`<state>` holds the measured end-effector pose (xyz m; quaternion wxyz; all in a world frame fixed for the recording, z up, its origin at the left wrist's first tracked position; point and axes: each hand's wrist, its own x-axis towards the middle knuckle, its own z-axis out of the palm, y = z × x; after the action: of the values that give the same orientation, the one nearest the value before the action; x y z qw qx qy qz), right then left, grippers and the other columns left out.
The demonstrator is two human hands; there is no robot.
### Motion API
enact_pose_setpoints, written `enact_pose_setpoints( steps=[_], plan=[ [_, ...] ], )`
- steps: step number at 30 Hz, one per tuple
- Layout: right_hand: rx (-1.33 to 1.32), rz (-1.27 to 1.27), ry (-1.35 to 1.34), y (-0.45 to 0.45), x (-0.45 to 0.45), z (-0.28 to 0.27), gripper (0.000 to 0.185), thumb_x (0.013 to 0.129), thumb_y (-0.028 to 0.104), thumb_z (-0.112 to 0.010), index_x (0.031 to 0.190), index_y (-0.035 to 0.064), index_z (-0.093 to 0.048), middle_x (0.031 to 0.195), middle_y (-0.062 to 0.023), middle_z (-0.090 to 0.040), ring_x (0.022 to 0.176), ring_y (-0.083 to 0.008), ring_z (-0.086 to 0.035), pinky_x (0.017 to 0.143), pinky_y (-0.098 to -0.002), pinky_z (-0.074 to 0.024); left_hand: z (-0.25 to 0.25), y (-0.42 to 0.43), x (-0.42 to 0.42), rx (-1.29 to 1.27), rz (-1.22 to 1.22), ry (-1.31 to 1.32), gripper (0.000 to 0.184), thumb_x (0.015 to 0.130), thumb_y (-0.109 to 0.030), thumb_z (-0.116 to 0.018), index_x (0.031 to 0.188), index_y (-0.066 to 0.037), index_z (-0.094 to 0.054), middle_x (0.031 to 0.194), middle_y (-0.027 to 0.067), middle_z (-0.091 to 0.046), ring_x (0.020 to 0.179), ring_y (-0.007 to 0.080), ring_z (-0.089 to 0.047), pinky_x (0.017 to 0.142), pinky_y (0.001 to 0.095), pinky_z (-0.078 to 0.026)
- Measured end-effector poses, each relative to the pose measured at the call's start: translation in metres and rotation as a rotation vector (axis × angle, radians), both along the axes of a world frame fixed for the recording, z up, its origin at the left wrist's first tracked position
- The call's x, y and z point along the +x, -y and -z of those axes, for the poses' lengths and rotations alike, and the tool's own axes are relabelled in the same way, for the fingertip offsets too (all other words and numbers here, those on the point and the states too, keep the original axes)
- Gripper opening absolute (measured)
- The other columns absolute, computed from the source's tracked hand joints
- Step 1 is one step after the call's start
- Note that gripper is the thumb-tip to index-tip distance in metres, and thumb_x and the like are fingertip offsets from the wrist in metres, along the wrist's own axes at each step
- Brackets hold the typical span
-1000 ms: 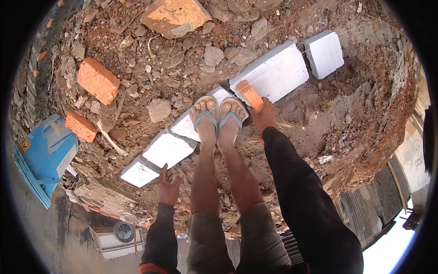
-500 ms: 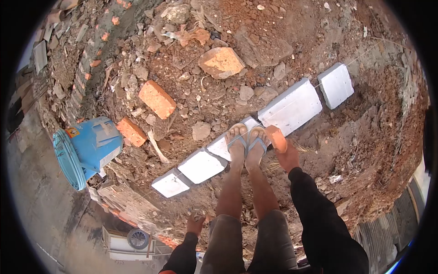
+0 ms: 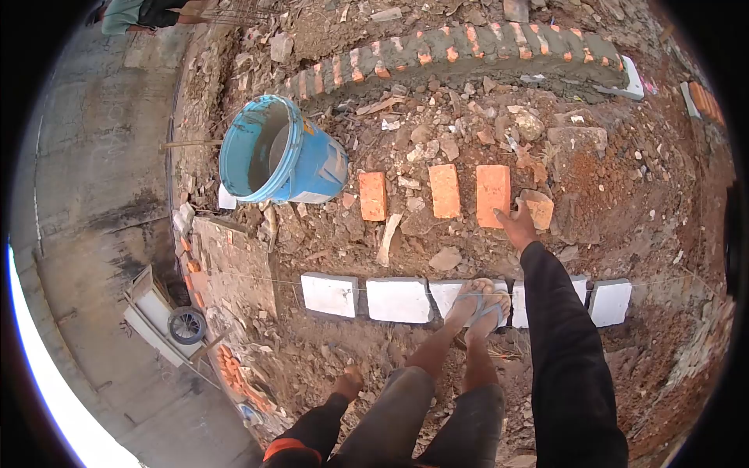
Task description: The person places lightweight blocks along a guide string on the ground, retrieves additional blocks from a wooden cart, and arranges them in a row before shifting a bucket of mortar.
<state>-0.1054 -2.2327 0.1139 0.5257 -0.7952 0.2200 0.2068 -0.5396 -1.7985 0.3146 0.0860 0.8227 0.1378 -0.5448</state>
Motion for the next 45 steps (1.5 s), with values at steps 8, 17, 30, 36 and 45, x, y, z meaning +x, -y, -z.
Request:
enact_pose_setpoints(
  steps=[8, 17, 30, 36, 45],
  plan=[
    [-0.176, -0.333, -0.111, 0.085, -0.136, -0.057, 0.05, 0.082, 0.028, -0.07, 0.119, -0.0026, -0.058, 0.109, -0.0214, -0.067, 0.106, -0.0348, -0.063, 0.092, -0.0395, -0.0482, -0.06, 0.036, -0.132, 0.18, -0.447, -0.304, 0.066, 0.076, -0.053, -0.073, 0.106, 0.006, -0.065, 0.101, 0.0243, -0.067, 0.1, 0.0374, -0.064, 0.079, 0.0469, -0.052],
    [-0.357, -0.407, -0.423, 0.195, -0.254, -0.161, 0.046, 0.079, 0.033, -0.072, 0.104, -0.0039, -0.063, 0.095, -0.0242, -0.069, 0.095, -0.0374, -0.066, 0.084, -0.0436, -0.0504, -0.011, 0.011, -0.144, 0.039, -0.082, -0.02, 0.039, 0.094, -0.038, -0.056, 0.119, -0.009, -0.065, 0.091, 0.0171, -0.07, 0.083, 0.031, -0.069, 0.072, 0.0453, -0.052],
    [-0.517, -0.199, -0.212, 0.14, -0.252, -0.206, 0.029, 0.081, 0.025, -0.073, 0.085, -0.0008, -0.061, 0.079, -0.0134, -0.064, 0.076, -0.0259, -0.06, 0.072, -0.0397, -0.0473, 0.028, -0.164, 0.224, -0.267, -1.564, 0.685, 0.039, 0.093, -0.043, -0.059, 0.094, -0.005, -0.06, 0.072, 0.0053, -0.061, 0.055, 0.016, -0.056, 0.052, 0.0305, -0.047],
    [-0.693, -0.237, -0.317, 0.082, -0.364, -0.204, 0.039, 0.08, 0.031, -0.072, 0.098, -0.003, -0.063, 0.093, -0.0222, -0.067, 0.091, -0.0376, -0.062, 0.082, -0.0457, -0.0486, 0.074, -0.236, 0.367, -0.861, -2.212, 0.41, 0.069, 0.097, -0.057, -0.041, 0.141, -0.005, -0.035, 0.142, 0.0194, -0.04, 0.13, 0.0417, -0.04, 0.106, 0.0615, -0.03],
    [-0.715, -0.142, -0.635, 0.018, -0.483, -0.262, 0.049, 0.08, 0.033, -0.073, 0.108, -0.0061, -0.062, 0.099, -0.0227, -0.068, 0.095, -0.035, -0.065, 0.087, -0.042, -0.0494, 0.116, -0.263, 0.47, -0.972, -2.457, 0.423, 0.077, 0.091, -0.067, -0.041, 0.153, -0.023, -0.025, 0.155, 0.0141, -0.023, 0.133, 0.0358, -0.035, 0.11, 0.0576, -0.021]
  ],
)
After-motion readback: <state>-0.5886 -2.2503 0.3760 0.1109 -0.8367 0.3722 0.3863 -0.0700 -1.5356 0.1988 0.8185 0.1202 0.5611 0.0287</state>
